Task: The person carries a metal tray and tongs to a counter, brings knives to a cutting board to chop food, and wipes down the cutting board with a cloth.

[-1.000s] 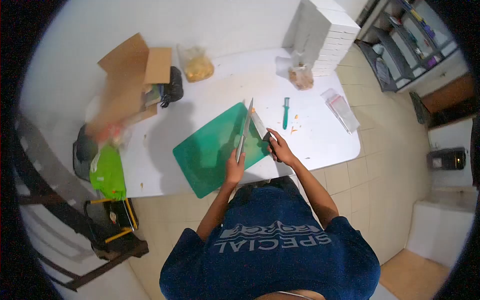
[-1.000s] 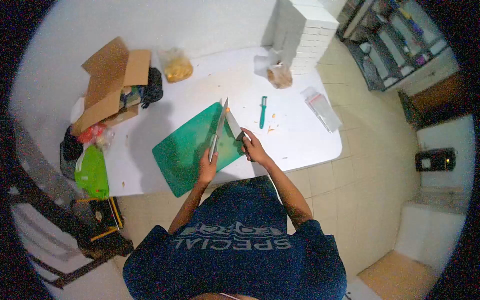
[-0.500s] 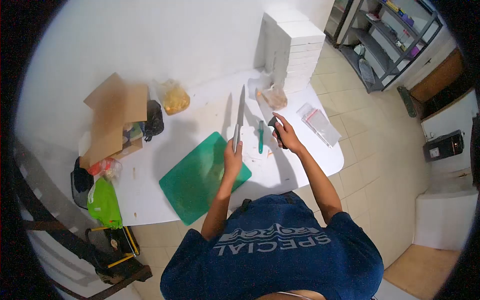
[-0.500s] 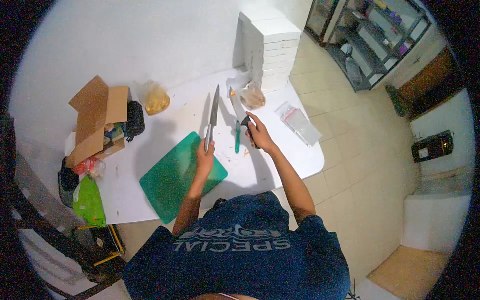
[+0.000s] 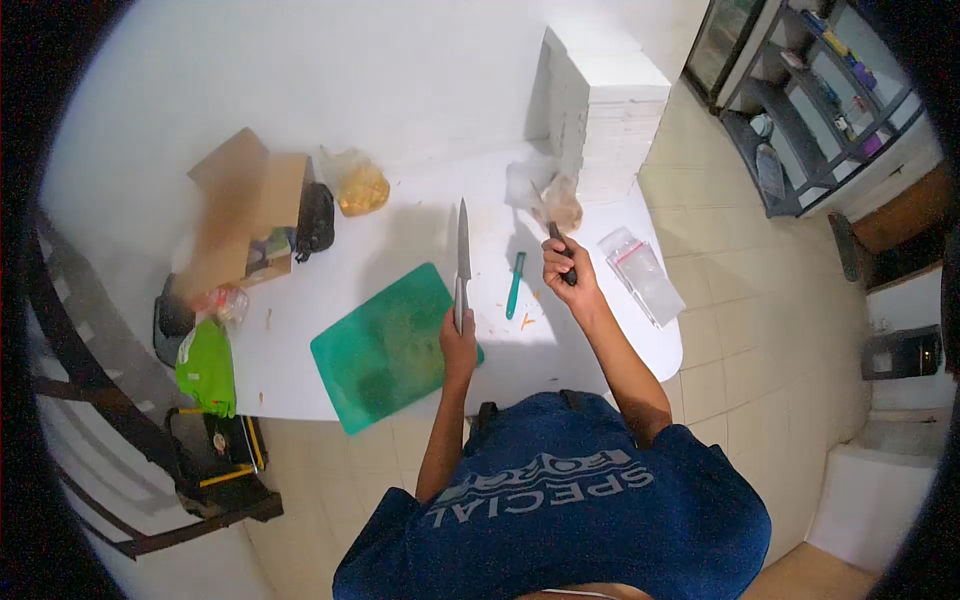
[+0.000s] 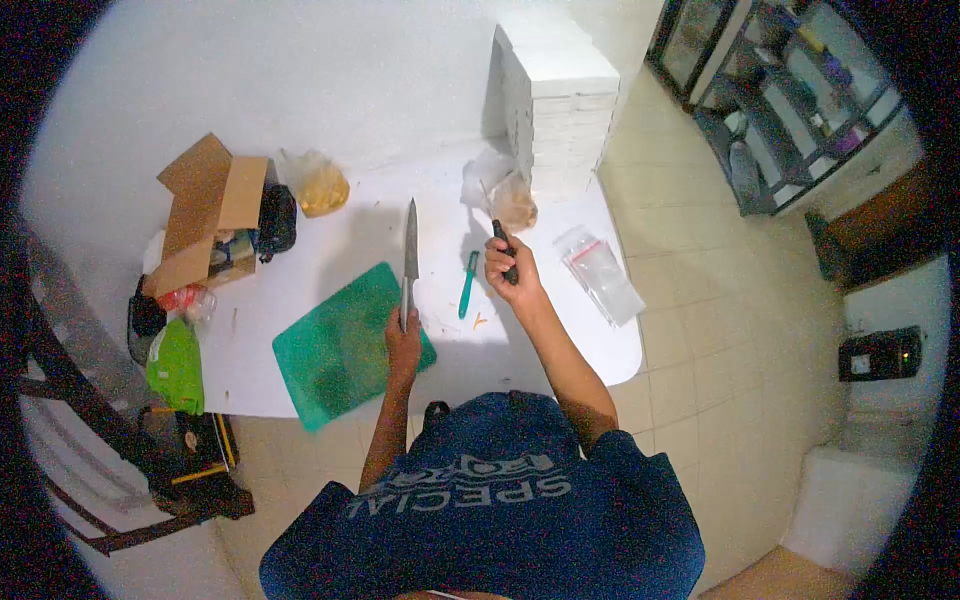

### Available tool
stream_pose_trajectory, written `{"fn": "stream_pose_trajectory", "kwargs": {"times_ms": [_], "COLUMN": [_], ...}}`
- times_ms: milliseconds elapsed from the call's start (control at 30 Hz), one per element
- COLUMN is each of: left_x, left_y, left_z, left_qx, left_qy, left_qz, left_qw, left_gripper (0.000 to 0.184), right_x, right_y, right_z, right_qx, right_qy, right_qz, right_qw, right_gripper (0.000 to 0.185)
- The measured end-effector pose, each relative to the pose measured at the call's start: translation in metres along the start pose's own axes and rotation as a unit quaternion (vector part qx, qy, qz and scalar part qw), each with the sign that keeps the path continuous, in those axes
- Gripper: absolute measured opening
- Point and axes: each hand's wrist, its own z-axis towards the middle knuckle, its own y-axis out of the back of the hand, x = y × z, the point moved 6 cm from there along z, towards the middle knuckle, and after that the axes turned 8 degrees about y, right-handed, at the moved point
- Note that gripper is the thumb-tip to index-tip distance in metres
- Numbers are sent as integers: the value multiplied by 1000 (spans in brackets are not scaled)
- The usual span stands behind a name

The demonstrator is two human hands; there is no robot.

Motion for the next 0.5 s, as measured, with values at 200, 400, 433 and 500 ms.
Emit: {"fn": "stream_pose_trajectory", "kwargs": {"times_ms": [200,400,433,500], "left_x": [35,51,53,57], "left_y": [17,33,35,38], "left_z": [-3,-23,-24,-24], "left_qx": [31,11,11,6], "left_qy": [58,194,194,180], "left_qz": [-4,-54,-53,-71], "left_qw": [998,979,980,981], "left_gripper": [26,23,23,24], "right_x": [-17,-9,-9,2], "right_y": [12,38,33,11], "right_z": [-25,-45,-46,-37], "right_qx": [-2,-43,-49,-40], "right_qy": [58,83,100,155], "right_qz": [-209,-439,-468,-538], "right_qw": [976,894,877,828], "right_gripper": [28,44,44,47]}}
